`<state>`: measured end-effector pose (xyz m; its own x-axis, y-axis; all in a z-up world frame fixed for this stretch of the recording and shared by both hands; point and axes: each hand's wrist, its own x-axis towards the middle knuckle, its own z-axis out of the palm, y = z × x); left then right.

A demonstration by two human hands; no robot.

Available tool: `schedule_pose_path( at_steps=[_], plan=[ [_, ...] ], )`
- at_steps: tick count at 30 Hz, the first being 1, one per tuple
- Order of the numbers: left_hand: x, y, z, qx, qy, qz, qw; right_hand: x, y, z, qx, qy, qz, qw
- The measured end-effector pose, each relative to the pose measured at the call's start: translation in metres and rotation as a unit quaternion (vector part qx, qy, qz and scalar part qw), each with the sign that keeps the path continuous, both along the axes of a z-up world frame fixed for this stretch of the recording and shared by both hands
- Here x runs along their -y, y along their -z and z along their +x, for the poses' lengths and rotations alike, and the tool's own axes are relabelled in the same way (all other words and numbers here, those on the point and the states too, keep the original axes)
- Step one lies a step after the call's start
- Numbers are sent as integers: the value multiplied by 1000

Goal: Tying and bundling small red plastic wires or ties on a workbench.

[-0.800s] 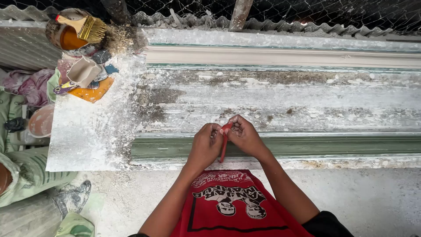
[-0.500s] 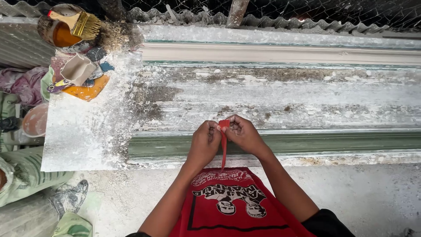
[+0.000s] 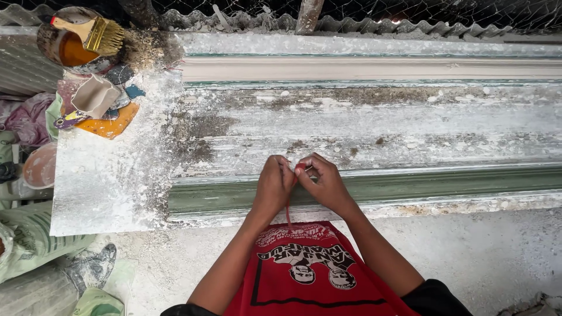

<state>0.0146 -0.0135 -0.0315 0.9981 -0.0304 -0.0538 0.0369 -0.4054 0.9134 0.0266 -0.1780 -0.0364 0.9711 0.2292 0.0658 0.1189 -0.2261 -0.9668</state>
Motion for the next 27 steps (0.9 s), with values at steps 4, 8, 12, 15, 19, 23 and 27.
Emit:
schedule_pose_path(
  at_steps=[4, 8, 12, 15, 19, 23, 27],
  plan=[
    [-21, 88, 31, 0, -60, 21, 998, 49, -33, -2, 90, 40, 128, 987],
    [-55, 114, 46, 7, -120, 81, 990, 138, -102, -7, 174, 108, 301, 932],
    [-81, 124, 59, 3, -124, 119, 985, 183, -126, -17, 197, 325, 370, 848],
    [-92, 138, 71, 64, -158, 129, 977, 190, -105, -9, 176, 326, 339, 865],
    [-104, 138, 97, 40, -139, 119, 982, 125, -76, 9, -5, 341, 193, 920],
    [-105, 116, 102, 16, -127, 110, 986, 64, -28, 16, -51, 228, 85, 969],
    [-86, 44, 66, 10, -88, 130, 987, 40, 28, 17, -119, 133, 58, 982]
  ],
)
